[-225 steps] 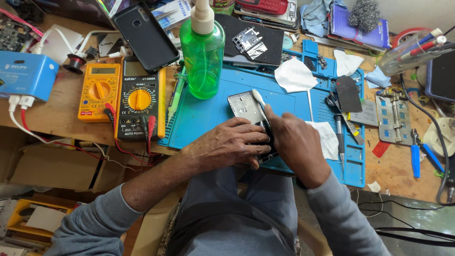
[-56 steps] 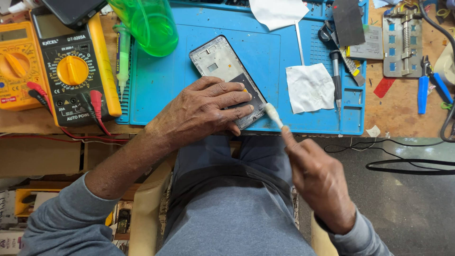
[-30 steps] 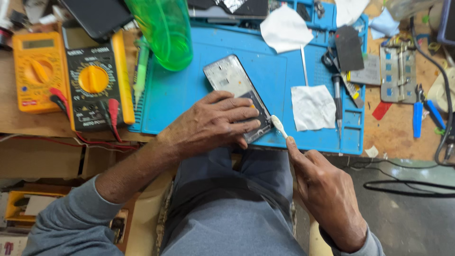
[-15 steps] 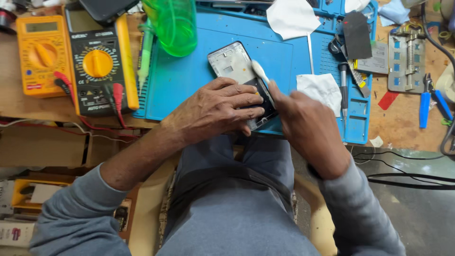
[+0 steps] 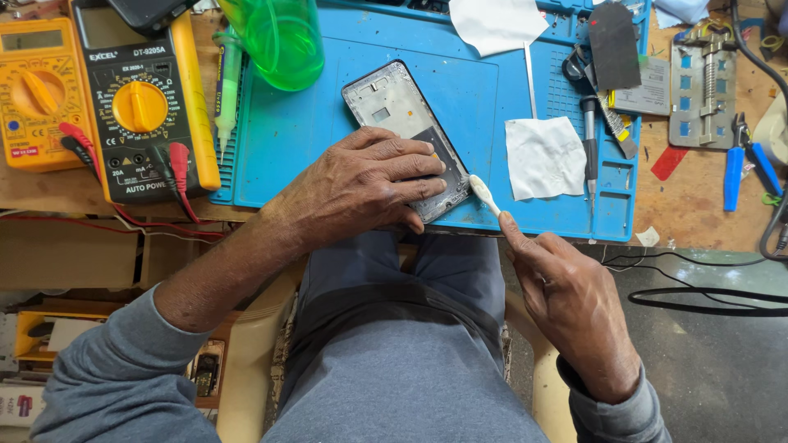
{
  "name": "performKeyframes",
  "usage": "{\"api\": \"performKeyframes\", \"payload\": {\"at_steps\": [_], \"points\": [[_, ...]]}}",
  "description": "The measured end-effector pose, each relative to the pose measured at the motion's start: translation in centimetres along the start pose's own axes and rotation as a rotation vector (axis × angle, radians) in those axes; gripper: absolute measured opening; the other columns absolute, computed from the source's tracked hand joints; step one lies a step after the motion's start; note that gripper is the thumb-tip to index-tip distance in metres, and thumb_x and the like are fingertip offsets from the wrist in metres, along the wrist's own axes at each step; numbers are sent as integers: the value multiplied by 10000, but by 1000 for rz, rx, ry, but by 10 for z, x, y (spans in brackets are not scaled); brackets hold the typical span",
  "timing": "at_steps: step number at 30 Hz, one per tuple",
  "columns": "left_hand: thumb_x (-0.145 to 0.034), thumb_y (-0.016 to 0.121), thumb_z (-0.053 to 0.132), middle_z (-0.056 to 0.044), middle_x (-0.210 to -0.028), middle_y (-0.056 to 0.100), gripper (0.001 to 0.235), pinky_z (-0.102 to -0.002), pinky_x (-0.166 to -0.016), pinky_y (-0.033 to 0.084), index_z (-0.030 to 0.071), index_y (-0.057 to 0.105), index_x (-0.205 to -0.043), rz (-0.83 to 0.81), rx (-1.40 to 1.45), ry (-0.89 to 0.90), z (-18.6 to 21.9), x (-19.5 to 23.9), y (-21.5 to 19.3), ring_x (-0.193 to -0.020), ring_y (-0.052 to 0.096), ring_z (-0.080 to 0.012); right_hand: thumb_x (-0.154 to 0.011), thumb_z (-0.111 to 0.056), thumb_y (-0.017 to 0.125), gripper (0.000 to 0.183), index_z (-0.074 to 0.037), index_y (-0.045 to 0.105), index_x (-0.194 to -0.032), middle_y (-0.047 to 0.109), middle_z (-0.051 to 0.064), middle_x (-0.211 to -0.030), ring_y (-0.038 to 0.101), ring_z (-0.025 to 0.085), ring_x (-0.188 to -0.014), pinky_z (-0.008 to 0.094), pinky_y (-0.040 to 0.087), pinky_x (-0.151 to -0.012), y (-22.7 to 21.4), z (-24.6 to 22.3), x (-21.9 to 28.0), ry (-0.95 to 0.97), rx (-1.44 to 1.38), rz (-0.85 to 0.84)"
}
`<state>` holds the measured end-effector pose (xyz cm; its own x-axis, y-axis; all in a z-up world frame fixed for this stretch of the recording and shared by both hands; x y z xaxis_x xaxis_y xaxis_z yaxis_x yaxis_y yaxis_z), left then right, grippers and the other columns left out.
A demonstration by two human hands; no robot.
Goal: The person scrubs the inside of a disassembled smartphone with a toothbrush and liquid from a spray bottle, then wipes it with a tissue. They use a metal tool to scrape residue from the phone's interior and continue scrubbing and wiping the device.
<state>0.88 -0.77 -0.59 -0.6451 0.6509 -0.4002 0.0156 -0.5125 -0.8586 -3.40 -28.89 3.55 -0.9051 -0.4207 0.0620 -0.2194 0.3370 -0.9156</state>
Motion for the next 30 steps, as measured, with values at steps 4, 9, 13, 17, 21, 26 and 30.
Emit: {"api": "performKeyframes", "payload": {"at_steps": [4, 9, 13, 17, 21, 26, 30], "points": [[-846, 707, 503, -10, -1330, 660, 530, -416, -1115, 435, 149, 721, -1241, -6, 7, -6, -1, -1, 1, -1324, 562, -218, -887, -72, 705, 547, -201, 624, -1412, 629, 79, -787, 599, 214, -585, 388, 489, -543, 1, -2, 1, -5, -39, 23], [-875, 699, 499, -17, -1340, 657, 523, -416, -1103, 440, 139, 704, -1254, 5, -29, 29, 1, -1, -2, -1324, 567, -217, -898, -66, 734, 535, -188, 648, -1411, 569, 97, -714, 509, 188, -542, 363, 448, -551, 4, 6, 2, 16, -145, 57], [-892, 687, 520, -33, -1272, 663, 521, -423, -1068, 445, 125, 705, -1232, 11, -137, 2, 11, -9, 4, -1279, 585, -220, -924, -42, 724, 485, -136, 649, -1394, 563, 50, -728, 472, 106, -580, 297, 413, -534, 6, 12, 3, 17, -294, 210], [-864, 689, 557, -32, -1260, 664, 545, -440, -1040, 427, 120, 710, -1188, 45, -145, -73, 20, -20, 14, -1231, 584, -218, -934, -48, 735, 483, -128, 657, -1404, 482, 44, -669, 421, 89, -581, 287, 381, -524, 9, 22, 9, 89, -341, 241], [-849, 716, 564, -45, -1235, 653, 557, -448, -1022, 418, 114, 717, -1178, 11, -100, -134, 22, -29, 17, -1212, 572, -239, -932, -57, 723, 476, -115, 658, -1401, 539, 16, -669, 472, 60, -569, 261, 400, -508, 12, 36, 16, 139, -420, 240], [-811, 769, 510, -70, -1260, 630, 571, -453, -1038, 409, 113, 698, -1216, -18, -35, -150, 20, -33, 8, -1239, 556, -271, -943, -56, 703, 516, -109, 606, -1447, 636, 4, -749, 546, 50, -576, 224, 459, -502, 19, 47, 23, 255, -588, 263], [-749, 814, 425, -96, -1310, 619, 631, -475, -1045, 395, 111, 674, -1278, -16, -44, -126, 13, -32, -2, -1268, 537, -295, -953, -49, 662, 514, -97, 586, -1459, 700, 22, -793, 645, 66, -632, 219, 550, -546, 17, 48, 21, 300, -609, 232]]}}
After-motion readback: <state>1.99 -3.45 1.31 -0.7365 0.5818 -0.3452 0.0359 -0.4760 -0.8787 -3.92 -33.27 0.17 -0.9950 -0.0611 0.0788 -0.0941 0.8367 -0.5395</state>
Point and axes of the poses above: each hand's wrist, its own x-axis away from the middle knuckle, its own y-axis out of the palm, z = x × y, the point moved 1 cm from there along -x, towards the middle knuckle
